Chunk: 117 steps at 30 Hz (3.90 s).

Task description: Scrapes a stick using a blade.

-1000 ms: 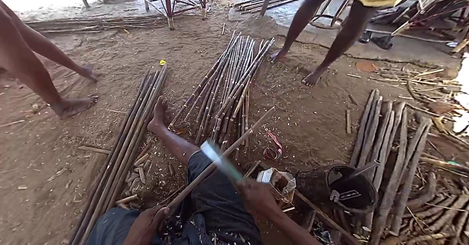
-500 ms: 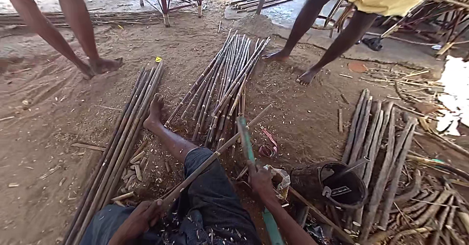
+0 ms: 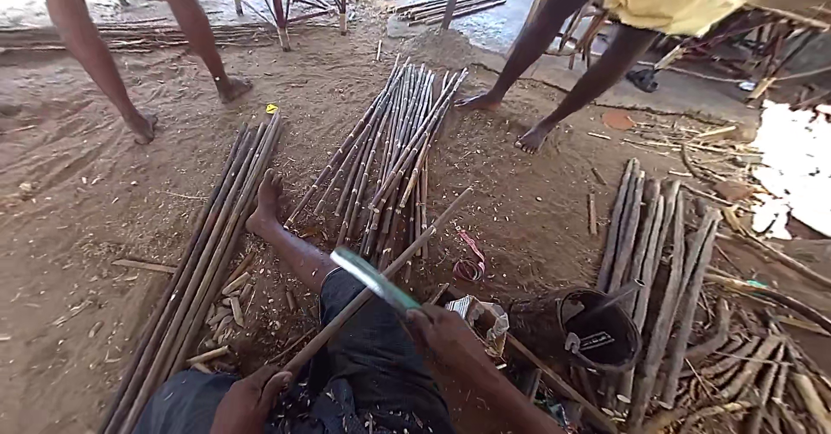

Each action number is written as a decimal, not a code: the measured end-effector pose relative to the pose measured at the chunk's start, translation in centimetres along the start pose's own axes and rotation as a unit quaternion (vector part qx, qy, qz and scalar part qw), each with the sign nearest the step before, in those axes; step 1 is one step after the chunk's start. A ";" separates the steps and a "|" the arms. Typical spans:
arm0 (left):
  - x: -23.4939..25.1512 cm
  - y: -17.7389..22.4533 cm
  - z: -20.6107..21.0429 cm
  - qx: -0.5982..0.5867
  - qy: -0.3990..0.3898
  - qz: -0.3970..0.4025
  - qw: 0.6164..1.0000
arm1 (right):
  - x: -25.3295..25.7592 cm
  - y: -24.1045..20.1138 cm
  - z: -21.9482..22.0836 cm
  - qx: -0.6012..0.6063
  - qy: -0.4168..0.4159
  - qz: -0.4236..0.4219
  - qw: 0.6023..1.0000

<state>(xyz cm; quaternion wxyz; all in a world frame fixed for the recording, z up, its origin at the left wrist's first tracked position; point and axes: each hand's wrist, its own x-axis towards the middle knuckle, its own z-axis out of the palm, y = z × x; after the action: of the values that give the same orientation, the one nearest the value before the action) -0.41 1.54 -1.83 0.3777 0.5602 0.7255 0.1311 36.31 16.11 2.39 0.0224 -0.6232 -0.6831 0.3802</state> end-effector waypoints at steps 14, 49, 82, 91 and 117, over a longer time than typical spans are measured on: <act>-4.4 0.9 -0.7 0.082 0.059 0.003 0.995 | -0.4 6.2 -4.0 0.194 0.141 0.078 0.968; -4.1 3.6 5.0 0.085 0.276 -0.019 0.957 | -0.5 0.6 1.5 -0.036 -0.083 0.017 0.996; -1.9 0.9 0.3 -0.027 0.040 -0.030 0.998 | -0.9 3.3 3.3 -0.046 -0.028 -0.012 0.998; -2.6 1.2 2.0 0.012 0.113 -0.031 0.993 | -1.5 1.4 2.4 -0.080 -0.074 -0.015 0.994; 0.6 0.1 -1.5 -0.100 -0.065 -0.024 0.993 | 0.6 2.4 2.0 -0.020 0.033 0.028 0.999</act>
<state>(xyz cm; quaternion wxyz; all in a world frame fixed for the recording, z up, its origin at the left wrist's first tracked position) -1.44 2.48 -0.97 0.4814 0.5090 0.6960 0.1572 37.16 15.53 -0.62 0.0213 -0.6545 -0.6718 0.3462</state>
